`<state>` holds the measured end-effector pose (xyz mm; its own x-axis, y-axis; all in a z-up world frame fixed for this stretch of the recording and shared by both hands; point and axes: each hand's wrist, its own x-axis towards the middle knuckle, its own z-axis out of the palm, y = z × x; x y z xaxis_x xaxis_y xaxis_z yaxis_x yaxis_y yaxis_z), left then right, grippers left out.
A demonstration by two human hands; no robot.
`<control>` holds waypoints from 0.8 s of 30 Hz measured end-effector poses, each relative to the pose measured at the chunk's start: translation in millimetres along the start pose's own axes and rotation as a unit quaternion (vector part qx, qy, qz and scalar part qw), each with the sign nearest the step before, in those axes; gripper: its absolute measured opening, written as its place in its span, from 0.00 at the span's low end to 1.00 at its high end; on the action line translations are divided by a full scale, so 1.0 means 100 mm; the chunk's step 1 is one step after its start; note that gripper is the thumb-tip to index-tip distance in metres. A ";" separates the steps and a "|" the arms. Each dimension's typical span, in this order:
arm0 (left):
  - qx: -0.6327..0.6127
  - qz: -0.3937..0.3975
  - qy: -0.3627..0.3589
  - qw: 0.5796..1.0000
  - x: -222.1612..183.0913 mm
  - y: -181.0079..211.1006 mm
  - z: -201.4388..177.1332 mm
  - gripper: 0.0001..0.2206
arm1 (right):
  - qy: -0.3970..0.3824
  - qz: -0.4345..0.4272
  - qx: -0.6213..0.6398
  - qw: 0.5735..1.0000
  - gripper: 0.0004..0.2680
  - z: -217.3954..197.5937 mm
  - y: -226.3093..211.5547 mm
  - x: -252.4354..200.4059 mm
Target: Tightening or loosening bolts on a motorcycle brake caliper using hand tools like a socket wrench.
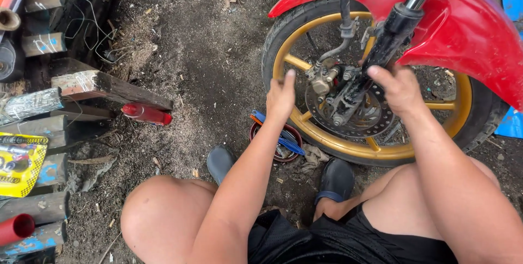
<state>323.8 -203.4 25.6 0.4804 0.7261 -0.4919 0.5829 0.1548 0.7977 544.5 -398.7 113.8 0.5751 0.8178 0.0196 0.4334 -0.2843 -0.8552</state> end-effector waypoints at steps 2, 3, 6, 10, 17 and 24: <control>-0.091 -0.055 -0.004 0.994 0.12 -0.30 0.09 0.41 | 0.035 -0.024 -0.008 0.999 0.20 -0.08 0.08 -0.06; -0.090 -0.058 -0.023 0.994 0.04 -0.32 0.12 0.30 | 0.048 -0.027 -0.021 0.998 0.19 -0.14 0.09 -0.10; -0.013 -0.019 -0.060 0.998 -0.20 -0.43 0.13 0.18 | 0.059 -0.029 -0.070 0.995 0.19 -0.25 0.11 -0.30; 0.088 0.072 -0.075 0.991 -0.56 -0.36 0.13 0.17 | 0.073 -0.019 -0.105 0.992 0.17 -0.29 0.07 -0.50; -0.291 -0.009 0.030 0.956 -0.84 -0.21 0.51 0.15 | 0.109 -0.011 -0.071 0.991 0.13 -0.21 0.09 -0.58; -0.290 0.031 0.074 0.954 -0.85 -0.12 0.81 0.16 | 0.108 -0.035 -0.154 0.981 0.14 -0.14 0.01 -0.49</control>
<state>328.9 -321.1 29.4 0.3789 0.8258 -0.4177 0.0764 0.4219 0.9034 526.0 -446.1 119.2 0.6557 0.7249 0.2113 0.6476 -0.3960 -0.6510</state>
